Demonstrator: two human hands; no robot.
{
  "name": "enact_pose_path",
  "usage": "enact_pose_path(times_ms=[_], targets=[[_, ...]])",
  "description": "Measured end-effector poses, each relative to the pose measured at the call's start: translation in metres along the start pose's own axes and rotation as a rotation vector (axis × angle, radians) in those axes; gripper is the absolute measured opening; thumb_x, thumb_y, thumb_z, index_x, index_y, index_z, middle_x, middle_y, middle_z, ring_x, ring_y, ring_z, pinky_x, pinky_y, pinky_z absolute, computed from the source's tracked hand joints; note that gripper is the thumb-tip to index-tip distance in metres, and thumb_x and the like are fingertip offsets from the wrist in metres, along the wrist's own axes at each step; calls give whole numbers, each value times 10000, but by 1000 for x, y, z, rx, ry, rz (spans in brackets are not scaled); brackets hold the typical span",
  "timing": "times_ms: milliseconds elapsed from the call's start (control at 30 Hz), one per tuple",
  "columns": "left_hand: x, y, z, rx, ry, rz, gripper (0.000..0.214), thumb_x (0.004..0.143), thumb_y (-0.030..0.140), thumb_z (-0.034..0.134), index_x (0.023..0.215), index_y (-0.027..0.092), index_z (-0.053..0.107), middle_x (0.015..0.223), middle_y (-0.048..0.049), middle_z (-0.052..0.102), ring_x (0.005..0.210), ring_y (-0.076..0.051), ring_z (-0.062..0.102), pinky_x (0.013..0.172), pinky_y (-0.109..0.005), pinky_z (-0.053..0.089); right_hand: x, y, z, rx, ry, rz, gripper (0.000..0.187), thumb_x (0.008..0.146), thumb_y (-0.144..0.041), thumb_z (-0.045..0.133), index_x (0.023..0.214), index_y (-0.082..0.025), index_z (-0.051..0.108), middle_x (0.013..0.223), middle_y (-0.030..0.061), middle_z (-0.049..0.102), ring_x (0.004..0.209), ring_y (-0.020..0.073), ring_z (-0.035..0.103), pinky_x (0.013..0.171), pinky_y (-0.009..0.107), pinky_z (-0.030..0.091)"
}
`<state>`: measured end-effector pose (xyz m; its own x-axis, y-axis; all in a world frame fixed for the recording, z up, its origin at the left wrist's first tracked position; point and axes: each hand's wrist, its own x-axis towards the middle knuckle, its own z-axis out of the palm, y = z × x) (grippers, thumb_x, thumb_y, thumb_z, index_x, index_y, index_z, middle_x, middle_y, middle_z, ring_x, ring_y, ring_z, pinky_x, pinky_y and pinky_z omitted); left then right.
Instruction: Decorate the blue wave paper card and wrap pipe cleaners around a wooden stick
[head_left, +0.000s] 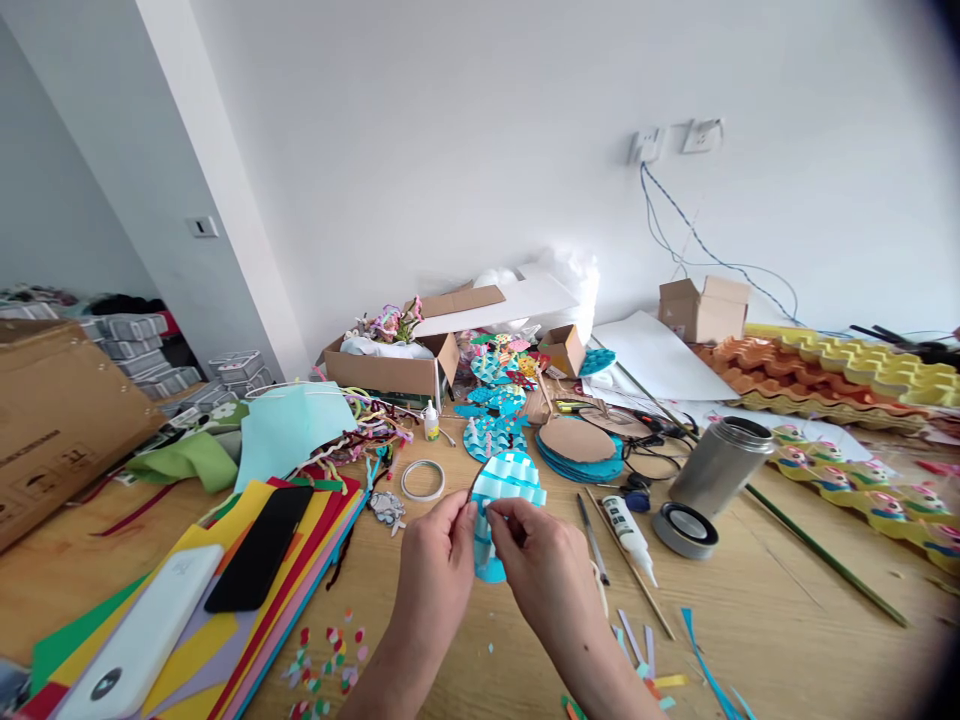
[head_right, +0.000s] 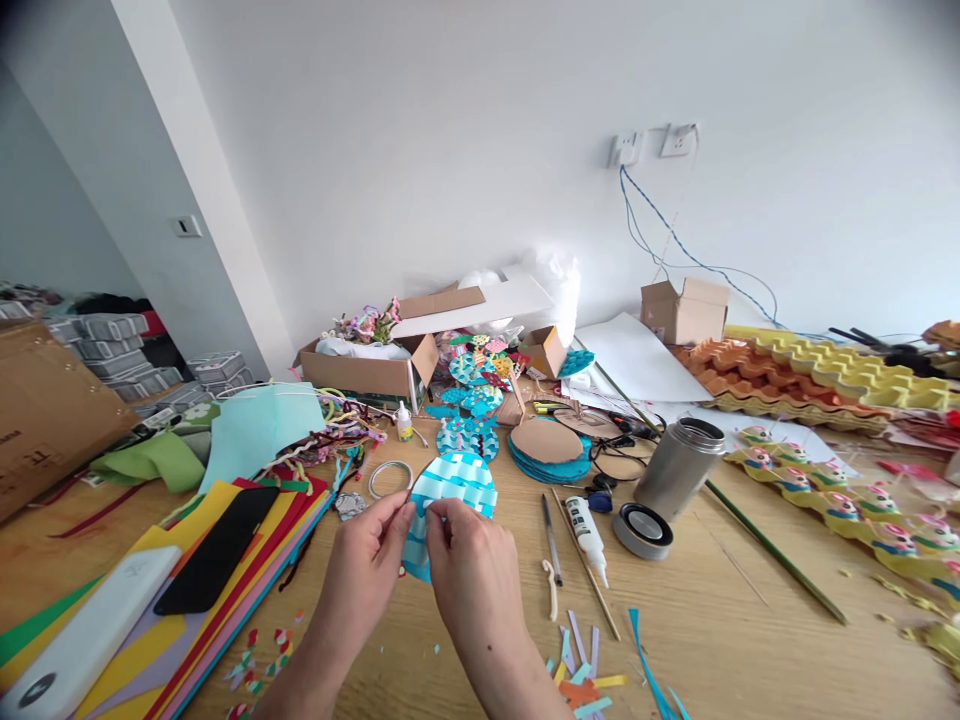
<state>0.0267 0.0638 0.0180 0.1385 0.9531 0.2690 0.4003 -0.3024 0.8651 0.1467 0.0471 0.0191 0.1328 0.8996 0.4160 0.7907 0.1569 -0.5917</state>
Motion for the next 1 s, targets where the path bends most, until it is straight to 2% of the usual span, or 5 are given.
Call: enact_pose_path(times_ms=[167, 467, 733, 1000], targets=[[0, 1, 0, 78, 12, 15, 342, 908, 373, 373, 815, 157, 621, 619, -17, 573, 544, -129, 471, 505, -201, 330, 0, -2, -2, -51, -19, -26, 247, 885, -268, 472, 784, -213, 691, 602, 9, 689, 530, 146, 621, 503, 223, 305], [-2, 6, 2, 202, 27, 52, 332, 908, 311, 363, 867, 172, 661, 646, -43, 643, 549, -151, 531, 524, -215, 339, -3, -2, 2, -139, -8, -55, 249, 883, -253, 450, 773, -195, 665, 588, 19, 678, 519, 154, 625, 499, 229, 291], [-1, 4, 2, 142, 2, 16, 334, 904, 333, 365, 850, 163, 647, 629, -32, 607, 552, -146, 495, 517, -214, 328, -3, -1, 7, -47, 24, -39, 250, 867, -258, 458, 685, -185, 612, 567, 9, 638, 484, 124, 555, 503, 212, 292], [2, 1, 0, 17, -30, -22, 337, 905, 373, 370, 783, 155, 596, 626, -13, 566, 539, -120, 449, 501, -205, 312, -2, -2, 6, 51, 2, 34, 221, 843, -281, 483, 715, -189, 638, 562, 2, 620, 469, 118, 507, 492, 206, 300]])
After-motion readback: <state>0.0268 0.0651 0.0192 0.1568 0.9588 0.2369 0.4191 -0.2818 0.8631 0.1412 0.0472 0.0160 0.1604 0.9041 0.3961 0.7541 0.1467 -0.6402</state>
